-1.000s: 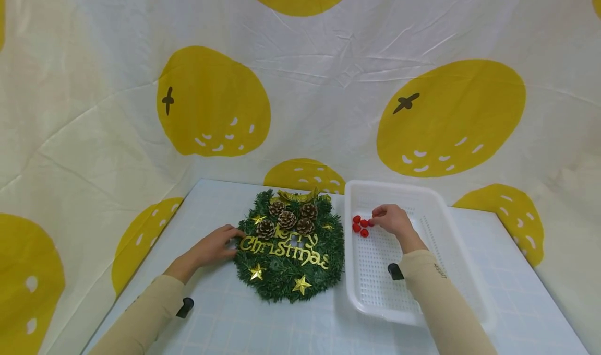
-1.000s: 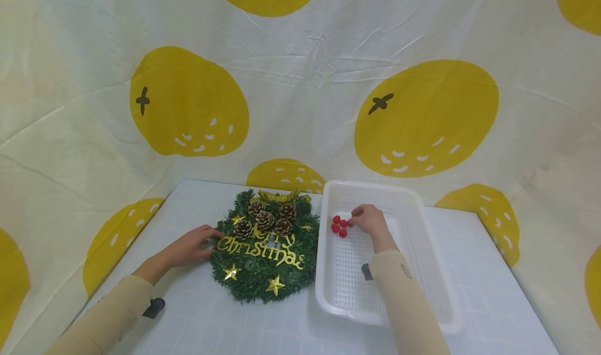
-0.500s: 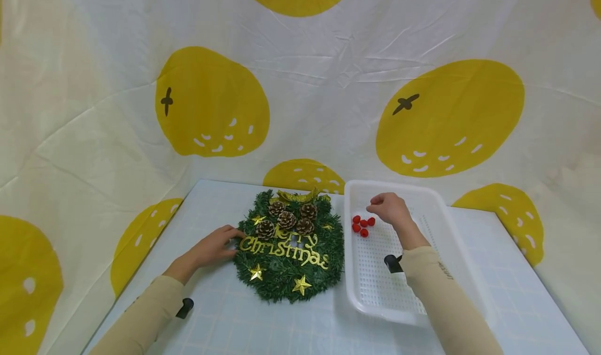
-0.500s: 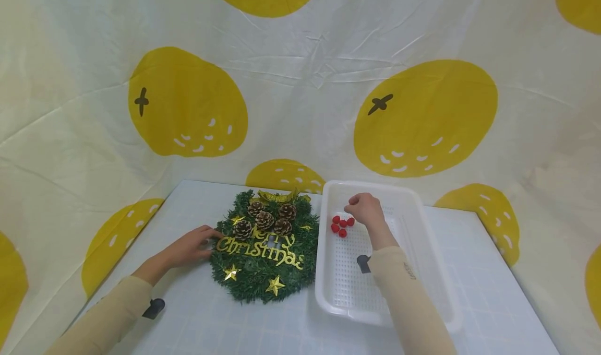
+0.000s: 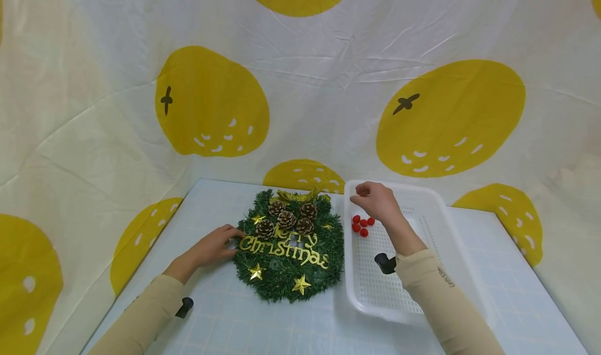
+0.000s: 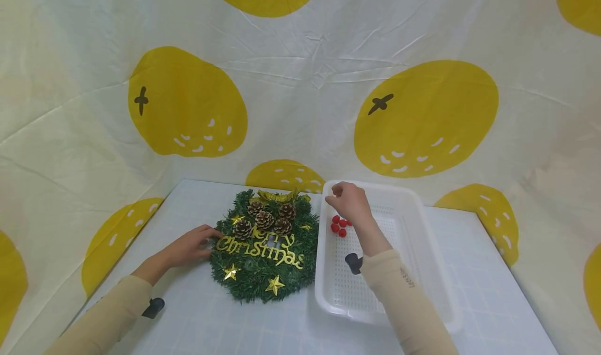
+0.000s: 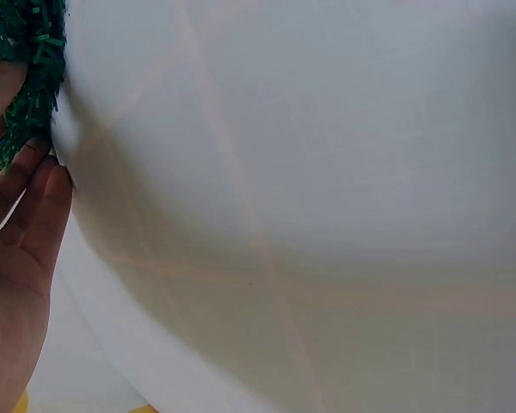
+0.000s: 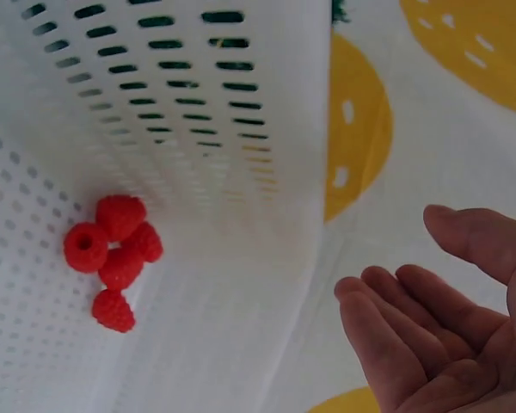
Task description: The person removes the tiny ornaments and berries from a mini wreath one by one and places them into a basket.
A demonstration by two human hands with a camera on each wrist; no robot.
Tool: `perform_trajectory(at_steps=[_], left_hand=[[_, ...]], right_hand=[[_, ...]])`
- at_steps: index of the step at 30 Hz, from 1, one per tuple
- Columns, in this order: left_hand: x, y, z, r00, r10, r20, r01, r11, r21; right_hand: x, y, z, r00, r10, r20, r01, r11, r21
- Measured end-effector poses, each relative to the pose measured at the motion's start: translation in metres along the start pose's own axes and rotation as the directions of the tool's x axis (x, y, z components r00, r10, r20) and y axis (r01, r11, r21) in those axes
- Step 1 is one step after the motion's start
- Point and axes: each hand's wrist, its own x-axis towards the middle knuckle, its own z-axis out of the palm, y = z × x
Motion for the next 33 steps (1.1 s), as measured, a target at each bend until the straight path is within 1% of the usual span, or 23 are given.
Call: perform_trajectory(at_steps=[9,14,21,24,31,33], left_hand=[[0.000,0.000,0.000,1.000,-0.008,0.006,0.008,1.000,0.004],[0.000,0.001,0.000,1.000,-0.006,0.004,0.006,1.000,0.004],[0.000,0.001,-0.001,1.000,0.007,0.001,-0.007,1.000,0.006],[0.000,0.001,-0.001,1.000,0.013,-0.002,-0.013,1.000,0.004],[0.001,0.000,0.000,1.000,0.009,0.003,-0.009,1.000,-0.001],[0.001,0.000,0.000,1.000,0.005,0.006,-0.005,1.000,-0.001]], right_hand=[[-0.016,-0.036,0.004,0.996,-0.085,-0.006,0.085,0.994,0.066],[-0.025,-0.053,0.010,0.992,-0.122,-0.023,0.124,0.988,0.088],[-0.034,-0.070,0.028,0.990,-0.141,-0.026,0.143,0.983,0.114],[-0.038,-0.077,0.037,0.986,-0.160,-0.037,0.163,0.979,0.124],[-0.045,-0.089,0.057,0.985,-0.168,-0.048,0.174,0.970,0.170],[-0.047,-0.091,0.063,0.982,-0.181,-0.048,0.187,0.966,0.178]])
